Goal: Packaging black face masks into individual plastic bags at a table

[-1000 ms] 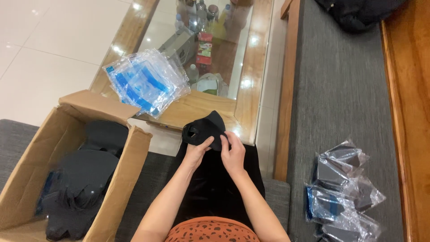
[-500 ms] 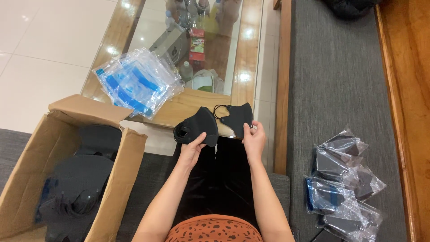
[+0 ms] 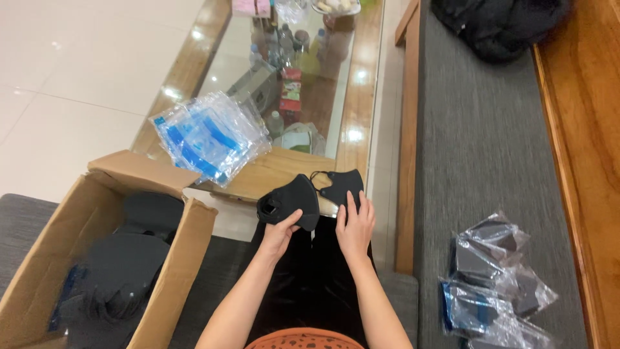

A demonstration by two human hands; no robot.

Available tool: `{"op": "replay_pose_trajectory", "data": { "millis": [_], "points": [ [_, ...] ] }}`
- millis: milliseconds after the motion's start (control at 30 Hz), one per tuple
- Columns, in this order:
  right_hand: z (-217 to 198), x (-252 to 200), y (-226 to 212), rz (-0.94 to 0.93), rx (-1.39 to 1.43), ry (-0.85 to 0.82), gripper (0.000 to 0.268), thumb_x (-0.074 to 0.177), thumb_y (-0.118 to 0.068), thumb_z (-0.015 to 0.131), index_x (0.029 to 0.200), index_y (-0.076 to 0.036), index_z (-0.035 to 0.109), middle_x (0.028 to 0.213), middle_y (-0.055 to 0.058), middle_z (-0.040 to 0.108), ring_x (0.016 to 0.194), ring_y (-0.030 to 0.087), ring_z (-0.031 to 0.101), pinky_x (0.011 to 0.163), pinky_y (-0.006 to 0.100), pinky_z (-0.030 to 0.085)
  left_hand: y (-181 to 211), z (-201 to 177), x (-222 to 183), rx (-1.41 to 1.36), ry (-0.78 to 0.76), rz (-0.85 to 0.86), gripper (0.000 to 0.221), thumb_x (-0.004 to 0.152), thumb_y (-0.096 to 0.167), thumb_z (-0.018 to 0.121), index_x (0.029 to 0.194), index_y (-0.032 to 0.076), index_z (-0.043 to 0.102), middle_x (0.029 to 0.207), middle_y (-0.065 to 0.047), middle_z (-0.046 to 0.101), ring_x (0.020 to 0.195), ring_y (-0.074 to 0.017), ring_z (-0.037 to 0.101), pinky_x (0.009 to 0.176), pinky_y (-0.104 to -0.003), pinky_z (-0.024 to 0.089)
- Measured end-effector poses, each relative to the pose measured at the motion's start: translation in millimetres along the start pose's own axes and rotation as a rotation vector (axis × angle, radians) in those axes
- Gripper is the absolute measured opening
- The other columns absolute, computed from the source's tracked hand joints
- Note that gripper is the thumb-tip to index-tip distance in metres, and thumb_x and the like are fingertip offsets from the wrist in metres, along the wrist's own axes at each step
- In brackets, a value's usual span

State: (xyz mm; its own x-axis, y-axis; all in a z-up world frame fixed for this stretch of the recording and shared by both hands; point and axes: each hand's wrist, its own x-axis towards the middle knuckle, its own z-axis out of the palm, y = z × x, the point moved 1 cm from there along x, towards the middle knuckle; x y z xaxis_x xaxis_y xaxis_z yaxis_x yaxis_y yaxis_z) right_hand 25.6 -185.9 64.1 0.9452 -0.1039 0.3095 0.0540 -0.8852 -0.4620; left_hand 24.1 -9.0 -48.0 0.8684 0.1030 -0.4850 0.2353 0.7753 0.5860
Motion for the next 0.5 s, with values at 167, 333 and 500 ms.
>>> {"op": "replay_pose_trajectory", "data": {
  "millis": [167,333,500],
  "points": [
    [8.6,-0.7,5.0,0.011,0.045,0.005,0.04,0.106,-0.025,0.05,0.143,-0.013,0.059,0.148,0.018,0.048,0.141,0.038,0.04,0.11,0.053,0.039,8.2,5.9,-4.6,0.0,-0.013,0.005,0.093,0.08,-0.001,0.087,0.159,0.015,0.039,0.154,-0.012,0.051,0.124,-0.0396,0.061,0.095,-0.053,0.061],
    [8.3,-2.9,5.9,0.019,0.073,-0.001,0.04,0.107,-0.025,0.049,0.144,-0.012,0.059,0.149,0.018,0.047,0.142,0.038,0.038,0.112,0.053,0.038,13.8,10.4,-10.9,0.002,-0.021,0.005,0.091,0.081,0.0,0.087,0.158,0.015,0.04,0.153,-0.012,0.051,0.122,-0.0392,0.063,0.093,-0.051,0.062],
    [11.2,-2.9,8.3,0.008,0.05,0.022,0.04,0.106,-0.025,0.051,0.143,-0.012,0.06,0.147,0.016,0.048,0.14,0.036,0.041,0.108,0.051,0.044,13.8,11.7,-13.2,0.027,-0.002,-0.024,0.092,0.082,0.001,0.087,0.159,0.016,0.038,0.156,-0.012,0.049,0.127,-0.0397,0.059,0.097,-0.053,0.06]
  ]
}}
